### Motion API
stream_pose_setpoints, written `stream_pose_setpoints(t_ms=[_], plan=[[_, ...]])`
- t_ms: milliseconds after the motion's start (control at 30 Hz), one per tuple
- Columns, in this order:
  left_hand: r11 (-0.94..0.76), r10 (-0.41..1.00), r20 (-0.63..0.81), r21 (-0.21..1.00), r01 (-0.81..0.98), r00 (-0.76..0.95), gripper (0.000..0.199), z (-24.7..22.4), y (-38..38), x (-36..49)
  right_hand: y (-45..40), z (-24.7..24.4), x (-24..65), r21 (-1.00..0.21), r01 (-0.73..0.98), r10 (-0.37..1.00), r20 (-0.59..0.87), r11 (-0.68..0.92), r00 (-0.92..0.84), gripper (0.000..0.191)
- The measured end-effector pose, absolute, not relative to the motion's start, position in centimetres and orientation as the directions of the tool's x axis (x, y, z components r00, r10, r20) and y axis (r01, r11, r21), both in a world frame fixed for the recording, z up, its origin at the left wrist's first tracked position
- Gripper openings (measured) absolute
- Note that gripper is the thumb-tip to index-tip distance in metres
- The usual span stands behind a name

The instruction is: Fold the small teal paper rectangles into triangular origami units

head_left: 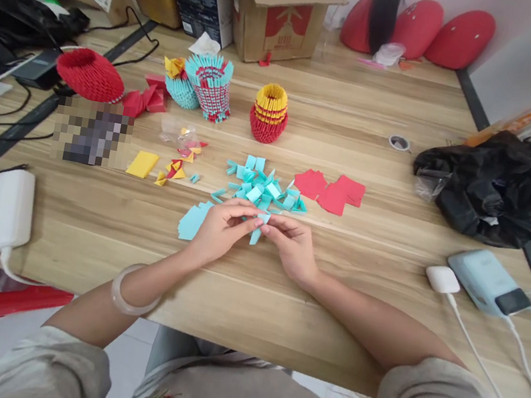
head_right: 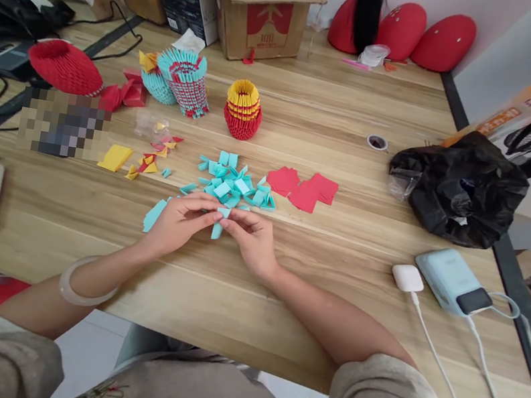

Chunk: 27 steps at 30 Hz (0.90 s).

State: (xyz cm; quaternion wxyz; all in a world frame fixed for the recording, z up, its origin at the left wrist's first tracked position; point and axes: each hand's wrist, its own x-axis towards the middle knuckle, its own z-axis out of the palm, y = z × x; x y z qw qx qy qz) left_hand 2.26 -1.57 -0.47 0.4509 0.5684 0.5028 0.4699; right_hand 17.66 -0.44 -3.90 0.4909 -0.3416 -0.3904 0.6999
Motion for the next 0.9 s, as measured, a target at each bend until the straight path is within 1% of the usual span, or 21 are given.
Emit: stream_pose_setpoints(t_ms=[133,233,333,500,600,767,900], plan=[[0.054,0.998,-0.054,0.998,-0.031,-0.021,0.031,-0.63,-1.53,2.51,-0.46,-3.60,17.79,-0.890,-0.396,0.943,-0.101,-0.228,-0.316,0.016],[0.079,0.995,-0.082,0.995,-0.055,-0.053,0.034,-0.64,-1.46,2.54,-0.45,-3.54,17.84,-0.886,-0.406,0.942,-0.091,-0.225,-0.323,0.014],[0.060,0.995,-0.063,0.998,-0.035,-0.077,0.031,-0.74,-1.45,2.50,-0.41,-3.65,17.87,-0.872,-0.435,0.946,-0.088,-0.224,-0.311,0.016],[-0.036,0.994,0.047,0.994,0.107,-0.101,0.021,-0.82,-1.71,2.66,-0.34,-3.80,17.91,-0.857,-0.441,0.939,-0.131,-0.268,-0.318,0.019],[-0.052,0.989,0.074,0.985,0.163,-0.127,0.017,-0.63,-1.96,2.93,-0.32,-3.84,17.87,-0.845,-0.460,0.942,-0.137,-0.272,-0.306,0.019],[-0.054,0.992,0.073,0.983,0.173,-0.102,0.019,-0.43,-2.27,3.21,-0.31,-3.88,17.82,-0.836,-0.489,0.952,-0.117,-0.247,-0.282,0.016],[-0.050,0.991,0.067,0.988,0.147,-0.112,0.017,-0.51,-2.26,3.22,-0.26,-3.77,17.86,-0.848,-0.473,0.952,-0.110,-0.240,-0.287,0.019]])
